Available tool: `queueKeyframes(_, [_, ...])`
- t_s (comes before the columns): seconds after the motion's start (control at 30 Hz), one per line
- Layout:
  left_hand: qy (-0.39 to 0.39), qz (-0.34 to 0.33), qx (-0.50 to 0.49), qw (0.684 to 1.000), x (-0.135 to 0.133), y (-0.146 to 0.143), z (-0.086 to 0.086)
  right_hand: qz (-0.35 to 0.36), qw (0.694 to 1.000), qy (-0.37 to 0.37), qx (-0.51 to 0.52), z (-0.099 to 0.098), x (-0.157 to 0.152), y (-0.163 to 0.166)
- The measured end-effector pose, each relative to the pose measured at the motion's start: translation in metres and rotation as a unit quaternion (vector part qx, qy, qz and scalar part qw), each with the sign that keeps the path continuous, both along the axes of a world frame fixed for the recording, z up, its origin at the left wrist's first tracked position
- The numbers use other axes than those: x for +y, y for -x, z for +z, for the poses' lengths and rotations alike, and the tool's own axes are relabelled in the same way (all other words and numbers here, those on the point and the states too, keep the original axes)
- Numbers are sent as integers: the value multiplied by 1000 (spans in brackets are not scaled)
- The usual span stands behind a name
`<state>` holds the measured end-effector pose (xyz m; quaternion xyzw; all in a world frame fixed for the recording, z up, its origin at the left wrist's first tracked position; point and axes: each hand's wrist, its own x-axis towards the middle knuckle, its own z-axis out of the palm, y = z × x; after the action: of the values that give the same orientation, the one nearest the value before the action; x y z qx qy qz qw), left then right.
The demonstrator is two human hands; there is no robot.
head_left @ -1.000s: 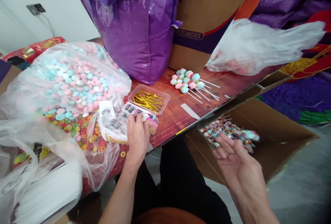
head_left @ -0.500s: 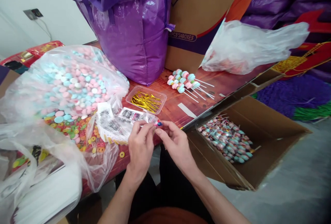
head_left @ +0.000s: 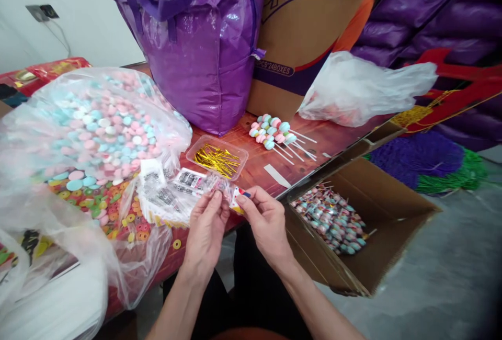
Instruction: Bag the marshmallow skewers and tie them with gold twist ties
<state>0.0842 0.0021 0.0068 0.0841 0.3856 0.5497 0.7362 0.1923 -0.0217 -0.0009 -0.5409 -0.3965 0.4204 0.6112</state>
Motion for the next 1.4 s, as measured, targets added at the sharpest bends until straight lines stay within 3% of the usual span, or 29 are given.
queueKeyframes(0.1, [-23, 0, 10, 1000, 3, -4, 4, -11, 998, -16, -60, 3, 0, -2])
queueKeyframes(0.27, [-95, 67, 111, 987, -3, -13, 6, -42, 993, -34, -105, 0, 3, -2])
queueKeyframes(0.57, [-31, 93, 63, 993, 10, -7, 2, -28, 977, -80, -194, -13, 9, -15])
queueKeyframes(0.7, [-29, 142, 73, 987, 17, -10, 1, -84, 972, -58, -214, -14, 25, -31])
queueKeyframes(0.8, [-2, 175, 67, 982, 24, -7, -2, -167, 935, -25, -313, -13, 54, -62])
queueKeyframes(0.93, [43, 168, 38, 984, 32, 0, -5, -193, 817, 64, -539, -20, 102, -108])
queueKeyframes(1.0, [59, 165, 25, 984, 34, 1, -5, -178, 799, 97, -566, -25, 119, -121])
queueKeyframes(1.07, [70, 160, 16, 985, 36, 1, -5, -170, 801, 107, -564, -28, 123, -125])
queueKeyframes(1.13, [81, 155, 12, 984, 37, 1, -5, -168, 824, 92, -533, -28, 113, -122])
queueKeyframes(1.27, [101, 158, 11, 982, 41, 3, -4, -147, 933, -18, -328, -18, 56, -100])
queueKeyframes(1.4, [91, 153, 7, 984, 39, 5, -4, -110, 945, -100, -293, -8, -3, -79])
